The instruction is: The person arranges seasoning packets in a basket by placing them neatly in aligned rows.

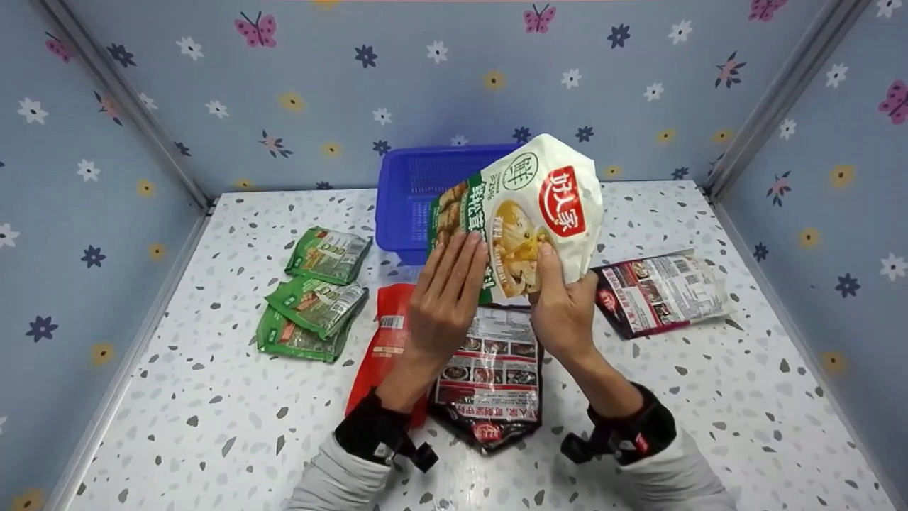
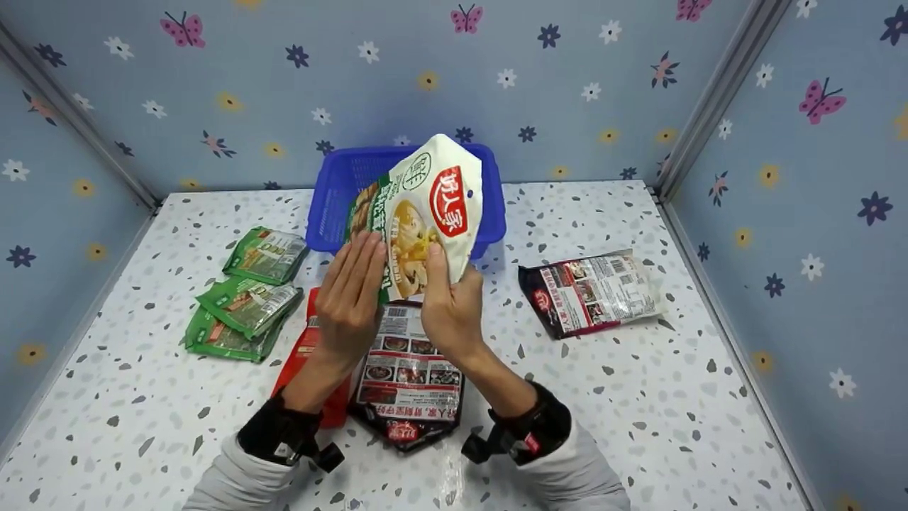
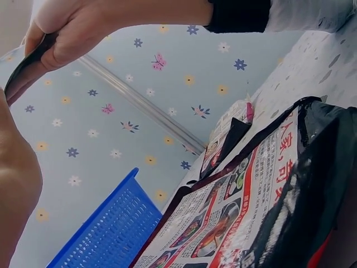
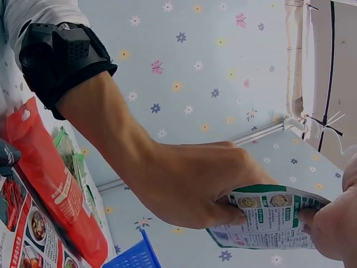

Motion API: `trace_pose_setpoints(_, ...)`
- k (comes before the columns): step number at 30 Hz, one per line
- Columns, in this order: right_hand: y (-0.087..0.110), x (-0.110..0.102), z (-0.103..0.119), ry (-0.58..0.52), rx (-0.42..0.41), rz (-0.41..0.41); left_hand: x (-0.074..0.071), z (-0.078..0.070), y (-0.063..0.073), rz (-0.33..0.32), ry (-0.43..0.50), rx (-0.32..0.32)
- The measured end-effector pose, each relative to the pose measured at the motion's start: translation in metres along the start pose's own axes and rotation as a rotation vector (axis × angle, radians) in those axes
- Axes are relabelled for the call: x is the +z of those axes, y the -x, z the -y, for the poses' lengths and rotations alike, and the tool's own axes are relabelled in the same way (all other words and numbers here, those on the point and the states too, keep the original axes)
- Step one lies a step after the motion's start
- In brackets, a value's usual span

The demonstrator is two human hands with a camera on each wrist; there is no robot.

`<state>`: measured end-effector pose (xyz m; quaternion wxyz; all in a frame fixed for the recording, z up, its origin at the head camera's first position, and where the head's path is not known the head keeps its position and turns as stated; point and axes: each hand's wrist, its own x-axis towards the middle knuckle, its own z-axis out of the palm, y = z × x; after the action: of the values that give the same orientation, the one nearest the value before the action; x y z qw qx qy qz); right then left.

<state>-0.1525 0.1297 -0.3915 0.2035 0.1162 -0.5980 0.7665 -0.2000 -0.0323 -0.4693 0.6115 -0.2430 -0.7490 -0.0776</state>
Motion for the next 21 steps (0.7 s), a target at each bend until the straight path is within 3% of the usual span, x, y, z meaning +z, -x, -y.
trace_pose_setpoints(3,-0.001,0.001,0.001,-0.033,0.016,-0.004,0.001,-0.001,0.001,0.015,0.027,-0.016)
trace_pose_setpoints(7,-0.005,-0.002,0.002,-0.064,0.059,0.002,0.002,-0.001,0.004,0.068,0.142,-0.033)
trace_pose_setpoints(12,-0.012,-0.011,0.006,0.068,0.078,-0.024,0.002,0.001,0.009,0.151,0.314,-0.047)
trace_pose_setpoints(15,-0.016,-0.018,0.009,0.121,0.076,-0.050,0.002,0.007,0.009,0.156,0.372,-0.063)
trace_pose_setpoints(21,-0.025,-0.027,0.013,0.115,0.046,-0.100,0.003,0.020,0.009,0.141,0.419,-0.128)
